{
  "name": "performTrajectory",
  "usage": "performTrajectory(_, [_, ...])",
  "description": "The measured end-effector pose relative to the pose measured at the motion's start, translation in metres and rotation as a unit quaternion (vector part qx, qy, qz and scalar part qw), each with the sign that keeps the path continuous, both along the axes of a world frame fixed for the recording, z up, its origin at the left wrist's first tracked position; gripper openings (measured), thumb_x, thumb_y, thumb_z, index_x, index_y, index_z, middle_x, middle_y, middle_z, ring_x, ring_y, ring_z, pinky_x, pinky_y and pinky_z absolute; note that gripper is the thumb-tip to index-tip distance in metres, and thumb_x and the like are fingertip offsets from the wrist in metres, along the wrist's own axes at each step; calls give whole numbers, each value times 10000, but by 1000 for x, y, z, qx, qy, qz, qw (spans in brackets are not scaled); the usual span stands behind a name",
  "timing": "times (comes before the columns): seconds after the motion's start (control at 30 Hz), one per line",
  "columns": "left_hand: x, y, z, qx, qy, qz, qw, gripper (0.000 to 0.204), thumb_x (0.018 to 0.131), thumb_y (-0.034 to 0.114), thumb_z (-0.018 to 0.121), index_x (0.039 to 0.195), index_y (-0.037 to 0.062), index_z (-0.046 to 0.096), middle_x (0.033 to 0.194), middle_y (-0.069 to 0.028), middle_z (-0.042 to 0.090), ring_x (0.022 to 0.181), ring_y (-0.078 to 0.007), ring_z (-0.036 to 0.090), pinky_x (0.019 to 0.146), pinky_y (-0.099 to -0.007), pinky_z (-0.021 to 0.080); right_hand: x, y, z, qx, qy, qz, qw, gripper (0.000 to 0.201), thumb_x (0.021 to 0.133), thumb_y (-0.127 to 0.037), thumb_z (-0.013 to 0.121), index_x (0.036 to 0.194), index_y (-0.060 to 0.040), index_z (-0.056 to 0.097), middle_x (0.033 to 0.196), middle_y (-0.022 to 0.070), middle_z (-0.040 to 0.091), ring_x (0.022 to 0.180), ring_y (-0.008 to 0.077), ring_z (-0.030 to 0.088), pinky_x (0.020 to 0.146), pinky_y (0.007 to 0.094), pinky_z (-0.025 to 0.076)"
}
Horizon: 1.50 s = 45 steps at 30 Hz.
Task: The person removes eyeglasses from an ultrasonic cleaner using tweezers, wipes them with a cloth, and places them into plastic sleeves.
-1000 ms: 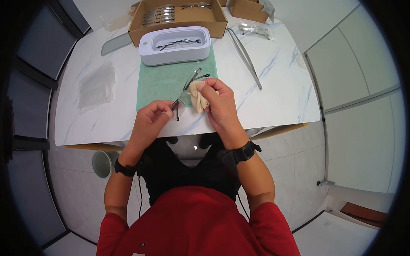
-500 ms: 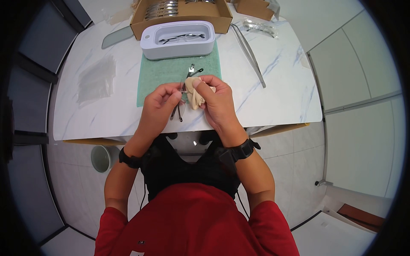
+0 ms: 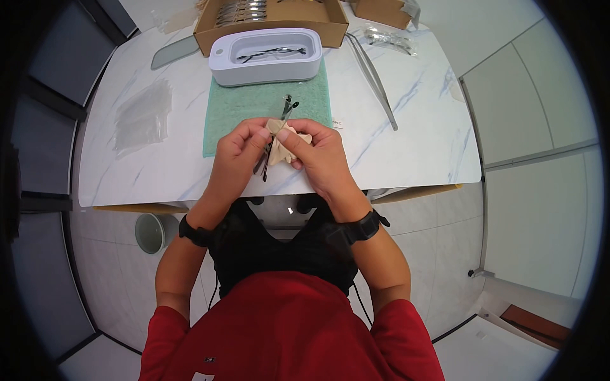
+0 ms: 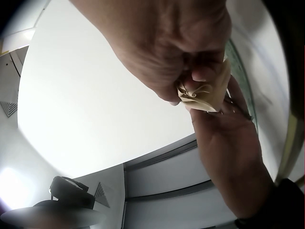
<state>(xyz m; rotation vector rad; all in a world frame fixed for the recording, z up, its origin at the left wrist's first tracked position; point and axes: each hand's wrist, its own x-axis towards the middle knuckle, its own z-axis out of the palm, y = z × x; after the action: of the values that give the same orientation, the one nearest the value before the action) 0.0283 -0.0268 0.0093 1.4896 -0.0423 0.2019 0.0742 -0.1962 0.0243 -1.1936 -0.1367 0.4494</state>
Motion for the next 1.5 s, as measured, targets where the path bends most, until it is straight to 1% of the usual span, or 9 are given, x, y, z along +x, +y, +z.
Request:
performTrajectory(0.3, [-5,-7,13,72,-69,37,994,136,986,81,635,951,-50,651,1240,-144,624,1085,-202,643,807,-303,586,-13,-7,16,113,46,-55,991,233,986,-149,682,1113,46,681,920,63,684,692,89,580,569,201,445])
performTrajectory(0.4, [-8,-6,18,62,-71,49,994,114,972,58,648,938,-51,644,1241,-154,620,1098,-214,643,791,-298,600,-19,-11,22,-20,-56,-132,989,185,974,-108,682,1092,34,693,939,53,677,738,100,615,613,227,483])
performTrajectory(0.5, [-9,-10,17,50,-67,42,996,103,966,46,652,938,-52,641,1240,-159,620,1095,-218,646,784,-297,604,-7,-12,22,-208,-478,-210,827,172,880,-30,740,1050,-21,716,921,53,659,706,129,655,599,292,518])
performTrajectory(0.63, [-9,-14,12,60,-94,57,992,89,967,34,646,954,-54,645,1245,-161,624,1068,-210,656,781,-298,604,-5,5,34,-339,-553,-152,746,243,794,-22,774,1024,-93,738,873,64,635,655,215,645,585,313,526])
performTrajectory(0.77, [-13,4,11,81,-47,31,995,174,1026,113,591,1045,-31,688,1265,-126,632,1179,-200,612,998,-331,530,-16,2,37,-277,-549,-79,784,217,833,13,734,1034,-68,728,878,71,645,695,184,672,624,286,526])
performTrajectory(0.93, [-6,5,4,-289,71,-68,952,423,1094,228,471,1384,-72,539,1273,-146,632,1184,-199,609,1046,-359,484,-10,-2,34,-165,-351,-206,898,108,885,-13,733,987,-2,698,899,62,661,764,106,662,652,267,522])
performTrajectory(1.03, [-8,-1,7,-340,77,-122,929,268,1090,222,497,999,-5,607,1209,-67,613,1211,-153,562,1091,-369,441,-8,7,38,-211,-487,-140,836,122,852,-14,740,963,-31,694,888,85,657,733,189,687,632,298,527])
performTrajectory(1.3, [-8,12,4,-422,80,-142,892,284,1098,259,454,975,40,588,1316,-156,596,1263,-223,550,1125,-406,423,-36,3,36,-268,-477,119,828,171,782,-77,746,941,-78,685,855,76,641,741,272,671,643,364,536])
performTrajectory(1.5, [-8,10,4,-499,71,-210,838,307,1098,294,432,966,57,576,1366,-169,566,1308,-235,521,1111,-415,425,-29,4,57,-223,-432,-21,874,131,810,-48,738,928,-60,684,846,71,659,717,190,680,642,298,525])
